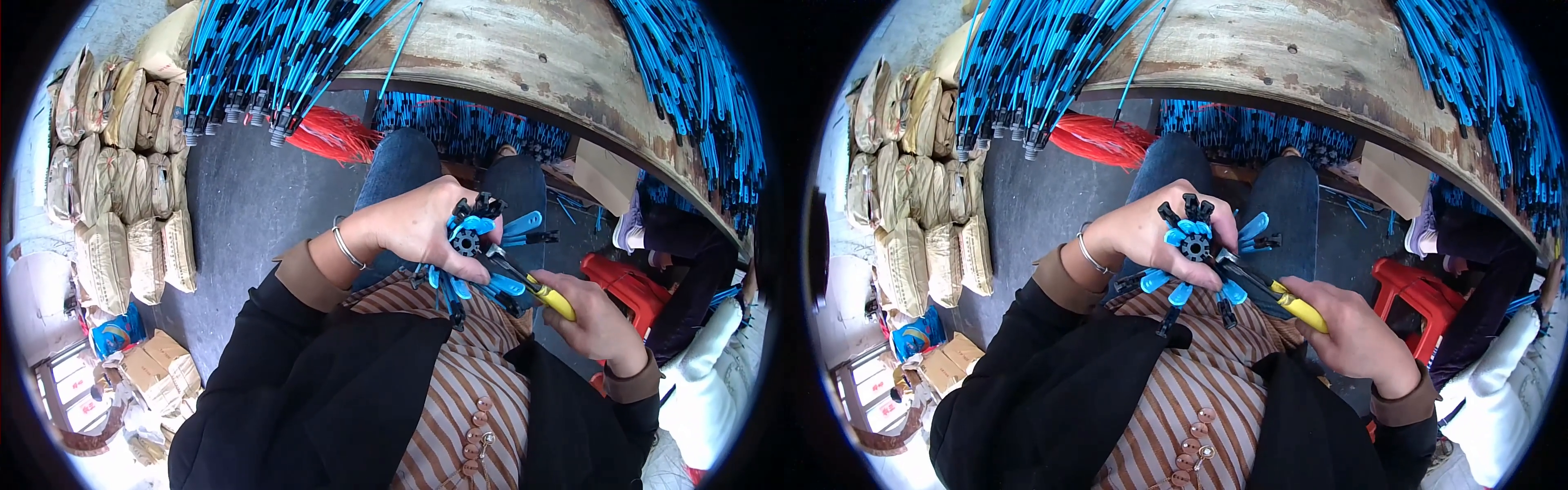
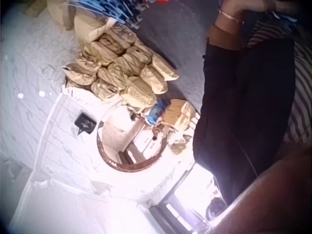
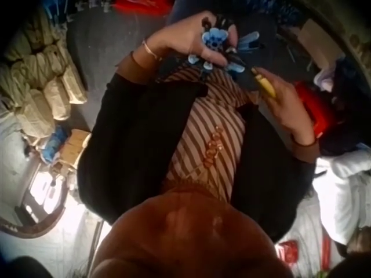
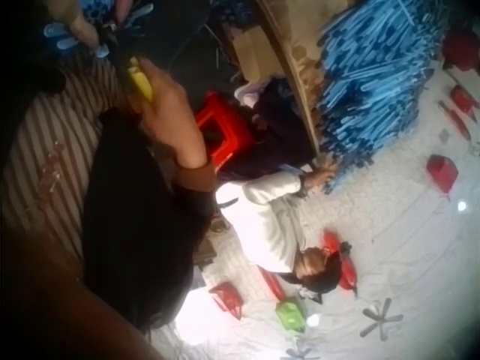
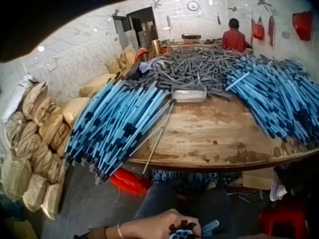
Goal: The person inserts individual blue wires into a circular electrical connector, then bundles the wires together using pliers and rubber bands.
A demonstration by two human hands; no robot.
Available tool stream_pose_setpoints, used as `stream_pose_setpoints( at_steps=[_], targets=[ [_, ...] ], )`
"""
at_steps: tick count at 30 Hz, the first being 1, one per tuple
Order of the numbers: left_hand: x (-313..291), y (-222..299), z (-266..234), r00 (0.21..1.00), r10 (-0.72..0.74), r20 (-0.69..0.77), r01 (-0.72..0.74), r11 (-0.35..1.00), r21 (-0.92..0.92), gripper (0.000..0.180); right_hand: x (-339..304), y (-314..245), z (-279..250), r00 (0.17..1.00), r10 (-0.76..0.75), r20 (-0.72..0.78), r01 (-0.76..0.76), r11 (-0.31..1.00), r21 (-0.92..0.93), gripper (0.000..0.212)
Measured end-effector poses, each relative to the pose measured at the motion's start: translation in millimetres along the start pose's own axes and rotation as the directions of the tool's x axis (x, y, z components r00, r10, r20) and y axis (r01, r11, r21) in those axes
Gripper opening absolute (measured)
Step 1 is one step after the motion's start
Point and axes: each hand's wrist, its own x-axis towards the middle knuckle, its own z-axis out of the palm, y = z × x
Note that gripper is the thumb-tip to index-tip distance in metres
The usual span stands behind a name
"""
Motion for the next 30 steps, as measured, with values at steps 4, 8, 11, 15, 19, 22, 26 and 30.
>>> stream_pose_setpoints(
  at_steps=[4, 8, 11, 15, 19, 22, 26, 30],
  targets=[
    [-0.5, 3.1, 0.8, 0.999, -0.053, 0.007, 0.053, 0.999, 0.003, 0.032, -0.1, -8.5, -11.0, 0.996, 0.056, 0.075, -0.062, 0.995, 0.08, 0.046],
    [-3.0, 4.9, -0.7, 0.998, 0.0, 0.067, -0.002, 1.0, 0.019, 0.028, -1.7, -13.6, -16.9, 0.989, 0.083, 0.121, -0.097, 0.989, 0.111, 0.043],
    [-2.2, 2.9, 1.6, 1.0, -0.025, 0.011, 0.025, 0.999, -0.02, 0.025, -2.3, -16.2, -15.5, 0.991, 0.076, 0.115, -0.087, 0.992, 0.094, 0.04],
    [-0.7, 8.4, 3.5, 0.997, -0.076, 0.025, 0.077, 0.996, -0.036, 0.023, 0.1, -20.0, -6.1, 0.983, 0.166, 0.071, -0.174, 0.979, 0.111, 0.039],
    [-1.7, 7.7, 7.5, 0.99, -0.12, -0.07, 0.12, 0.993, 0.0, 0.022, 3.1, -29.2, -0.7, 0.989, 0.145, 0.019, -0.143, 0.987, -0.072, 0.038],
    [-0.7, 4.4, 8.0, 0.982, -0.122, -0.145, 0.125, 0.992, 0.009, 0.025, 7.8, -26.8, 17.7, 0.976, 0.167, -0.141, -0.185, 0.974, -0.13, 0.037],
    [1.7, -1.7, 5.2, 0.985, -0.075, -0.159, 0.074, 0.997, -0.011, 0.031, 7.4, -20.6, 11.8, 0.984, 0.153, -0.089, -0.154, 0.988, -0.005, 0.035],
    [-2.2, -3.7, 2.4, 0.988, -0.028, -0.149, 0.021, 0.999, -0.047, 0.033, 5.9, -0.7, 10.7, 0.992, 0.074, -0.104, -0.06, 0.99, 0.128, 0.032]
  ],
)
